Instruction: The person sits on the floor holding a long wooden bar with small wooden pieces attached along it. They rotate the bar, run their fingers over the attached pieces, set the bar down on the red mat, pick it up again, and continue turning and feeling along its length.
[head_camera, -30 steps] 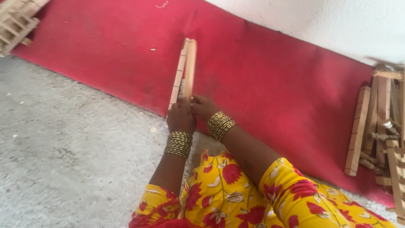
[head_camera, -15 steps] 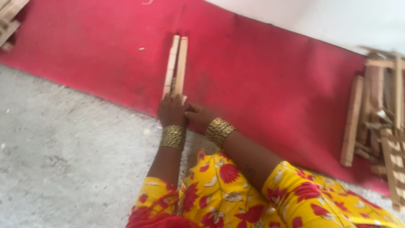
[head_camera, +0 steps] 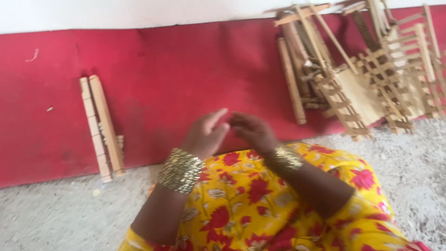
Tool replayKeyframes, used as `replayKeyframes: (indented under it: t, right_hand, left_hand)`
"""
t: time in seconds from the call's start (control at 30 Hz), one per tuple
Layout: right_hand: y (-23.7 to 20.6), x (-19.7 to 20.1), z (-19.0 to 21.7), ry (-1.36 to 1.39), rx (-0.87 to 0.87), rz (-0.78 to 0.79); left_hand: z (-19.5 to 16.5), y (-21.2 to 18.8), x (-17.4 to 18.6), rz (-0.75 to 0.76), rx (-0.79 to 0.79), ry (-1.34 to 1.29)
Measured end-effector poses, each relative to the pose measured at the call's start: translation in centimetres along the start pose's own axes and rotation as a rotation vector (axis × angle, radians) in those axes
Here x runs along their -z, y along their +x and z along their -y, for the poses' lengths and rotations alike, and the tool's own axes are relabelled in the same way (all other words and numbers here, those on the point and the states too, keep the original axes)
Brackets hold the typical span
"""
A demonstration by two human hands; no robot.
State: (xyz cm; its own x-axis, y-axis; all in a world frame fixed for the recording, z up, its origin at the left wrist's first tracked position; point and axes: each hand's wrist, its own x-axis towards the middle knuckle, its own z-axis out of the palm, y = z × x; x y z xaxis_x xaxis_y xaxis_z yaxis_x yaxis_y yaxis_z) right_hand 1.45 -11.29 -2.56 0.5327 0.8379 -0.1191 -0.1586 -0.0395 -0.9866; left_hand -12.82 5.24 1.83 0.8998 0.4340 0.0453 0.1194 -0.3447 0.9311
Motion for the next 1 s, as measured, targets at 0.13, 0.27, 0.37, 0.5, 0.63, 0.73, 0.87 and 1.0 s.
replayKeyframes:
  t: [0.13,0.27,0.37,0.5,0.63,0.73,0.87,1.0]
  right_hand:
    - [-2.9,10.4,1.5,-0.272,-0.006,-0.227]
    - [-2.4,17.7,1.2,-0.303,-0.115,-0.450]
    - [-0.6,21.0,0.2,-0.656,-0.254,-0.507]
    - [1.7,23.1,-0.8,-0.904,-0.241,-0.510]
    - [3.3,23.6,-1.4,-1.036,-0.081,-0.470]
    - [4.0,23.4,-1.6,-1.241,-0.130,-0.298]
    - [4.2,22.9,-2.1,-1.722,-0.113,-0.006]
    - [3.6,22.2,-1.9,-1.180,-0.193,-0.239]
  left_hand:
    - [-1.7,3.1,-6.9,0.122,-0.018,-0.021]
    - [-0.6,6.8,-15.4,0.206,0.113,-0.254]
    - [0.5,9.7,-22.1,0.155,0.327,-0.333]
    - [1.0,13.4,-28.7,-0.032,0.419,-0.344]
    - [0.7,16.6,-31.1,-0.176,0.383,-0.459]
    - [0.9,17.4,-31.6,-0.137,0.646,-0.698]
    - [1.7,17.9,-32.1,-0.092,0.725,-0.923]
    - [2.5,17.6,-31.2,-0.026,0.467,-0.560]
